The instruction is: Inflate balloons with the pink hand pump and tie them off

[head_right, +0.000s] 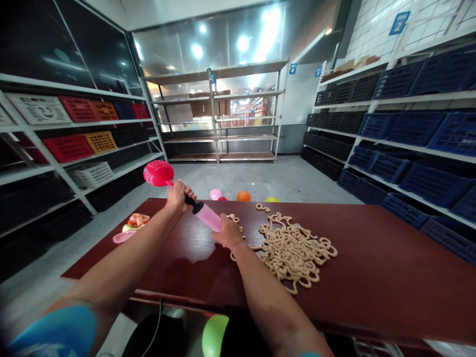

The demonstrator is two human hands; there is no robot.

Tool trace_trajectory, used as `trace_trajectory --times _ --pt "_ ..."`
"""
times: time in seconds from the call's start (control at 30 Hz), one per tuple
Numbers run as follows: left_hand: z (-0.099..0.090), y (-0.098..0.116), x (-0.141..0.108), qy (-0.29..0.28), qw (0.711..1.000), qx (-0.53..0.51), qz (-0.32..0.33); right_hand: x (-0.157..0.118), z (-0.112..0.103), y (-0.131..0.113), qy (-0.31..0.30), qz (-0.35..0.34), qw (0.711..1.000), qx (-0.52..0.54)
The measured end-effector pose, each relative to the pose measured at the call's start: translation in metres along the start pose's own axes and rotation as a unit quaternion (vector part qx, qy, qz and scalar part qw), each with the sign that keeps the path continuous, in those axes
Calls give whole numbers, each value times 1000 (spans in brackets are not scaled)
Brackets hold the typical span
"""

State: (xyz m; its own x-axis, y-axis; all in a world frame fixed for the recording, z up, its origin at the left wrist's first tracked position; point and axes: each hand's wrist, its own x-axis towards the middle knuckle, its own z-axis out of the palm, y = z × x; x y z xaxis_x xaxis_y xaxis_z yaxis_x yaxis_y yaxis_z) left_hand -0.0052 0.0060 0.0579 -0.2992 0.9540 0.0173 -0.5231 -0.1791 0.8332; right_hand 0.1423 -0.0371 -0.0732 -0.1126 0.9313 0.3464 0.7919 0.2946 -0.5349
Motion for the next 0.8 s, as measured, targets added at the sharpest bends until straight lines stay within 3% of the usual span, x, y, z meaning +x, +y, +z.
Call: trace_trajectory --times 0.1,0.27,0.4,0.53,0.8 --pt "2 31 8 -16 1000 8 17 1 -4 -4 9 5 1000 1" --pt "8 103 20 -25 999 2 39 3 -5 -7 2 19 1000 15" --pt "8 125 22 -29 998 -1 59 3 0 -6 -18 19 998 55" --pt "4 102 18 -31 998 -6 58 0 4 -1 -26 7 996 83" --pt "0 12 -1 -21 1000 14 16 -1 4 1 -31 -10 995 96"
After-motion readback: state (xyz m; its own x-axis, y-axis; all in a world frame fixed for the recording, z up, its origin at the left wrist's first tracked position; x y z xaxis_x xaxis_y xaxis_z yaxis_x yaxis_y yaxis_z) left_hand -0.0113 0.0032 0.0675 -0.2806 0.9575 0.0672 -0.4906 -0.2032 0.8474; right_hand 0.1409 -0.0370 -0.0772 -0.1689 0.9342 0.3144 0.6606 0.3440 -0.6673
